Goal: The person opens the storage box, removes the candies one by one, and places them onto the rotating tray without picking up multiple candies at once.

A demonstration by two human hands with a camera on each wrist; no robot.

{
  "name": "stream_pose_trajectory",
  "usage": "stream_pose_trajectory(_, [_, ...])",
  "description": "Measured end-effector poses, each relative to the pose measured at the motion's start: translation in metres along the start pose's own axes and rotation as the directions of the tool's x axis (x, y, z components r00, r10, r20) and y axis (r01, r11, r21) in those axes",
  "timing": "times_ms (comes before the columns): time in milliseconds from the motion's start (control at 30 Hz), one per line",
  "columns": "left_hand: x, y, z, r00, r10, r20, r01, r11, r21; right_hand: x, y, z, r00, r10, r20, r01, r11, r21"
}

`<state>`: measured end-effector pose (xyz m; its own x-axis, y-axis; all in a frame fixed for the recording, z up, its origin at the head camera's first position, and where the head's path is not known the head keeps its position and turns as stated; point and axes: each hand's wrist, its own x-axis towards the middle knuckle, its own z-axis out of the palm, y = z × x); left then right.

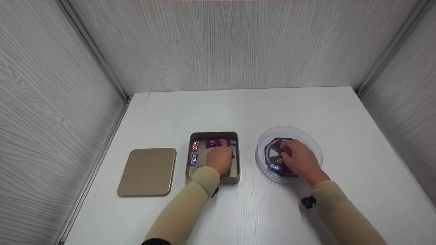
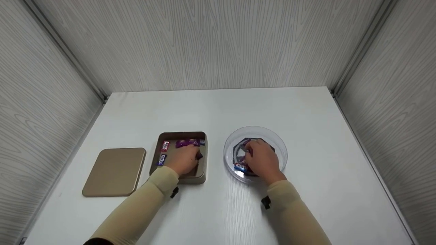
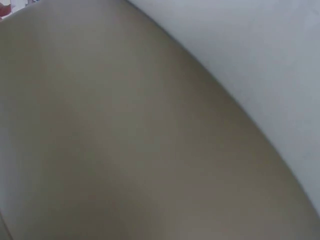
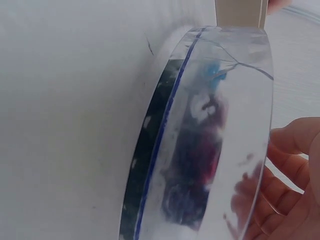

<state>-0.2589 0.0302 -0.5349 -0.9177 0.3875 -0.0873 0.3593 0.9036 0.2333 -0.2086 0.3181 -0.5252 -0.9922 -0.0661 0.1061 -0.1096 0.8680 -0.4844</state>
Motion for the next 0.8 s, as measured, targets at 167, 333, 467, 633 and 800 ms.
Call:
stream_pose_trajectory(167, [0.0009,-0.0004,0.0009,0.999,-0.009,-0.032,0.010,1.000,0.006,0.0009,-0.0014,-0.0017,1.000,0.004,0.009,-0.004,1.000,-0.004])
stream_pose_trajectory(333, [-0.0024,-0.0025,0.0023,1.000,-0.015,-0.026,0.015,1.000,0.013,0.0000,-0.0040,0.0008,1.000,-0.003,0.020,0.003,1.000,0.000])
stream_pose_trajectory(467, [-0.0038,-0.0030,0.0017,1.000,-0.026,-0.007,0.025,0.999,-0.023,-0.0007,-0.0050,0.0021,1.000,-0.007,0.010,0.007,1.000,0.003])
stream_pose_trajectory(633, [-0.0047,-0.0038,0.0014,0.999,-0.033,0.018,0.034,0.998,-0.047,-0.0009,-0.0038,0.0032,1.000,-0.012,0.003,0.012,1.000,0.008])
stream_pose_trajectory(800, [-0.0066,-0.0041,-0.0004,0.999,-0.022,0.025,0.023,0.998,-0.056,-0.0018,-0.0039,0.0033,1.000,-0.017,-0.004,0.017,1.000,0.023])
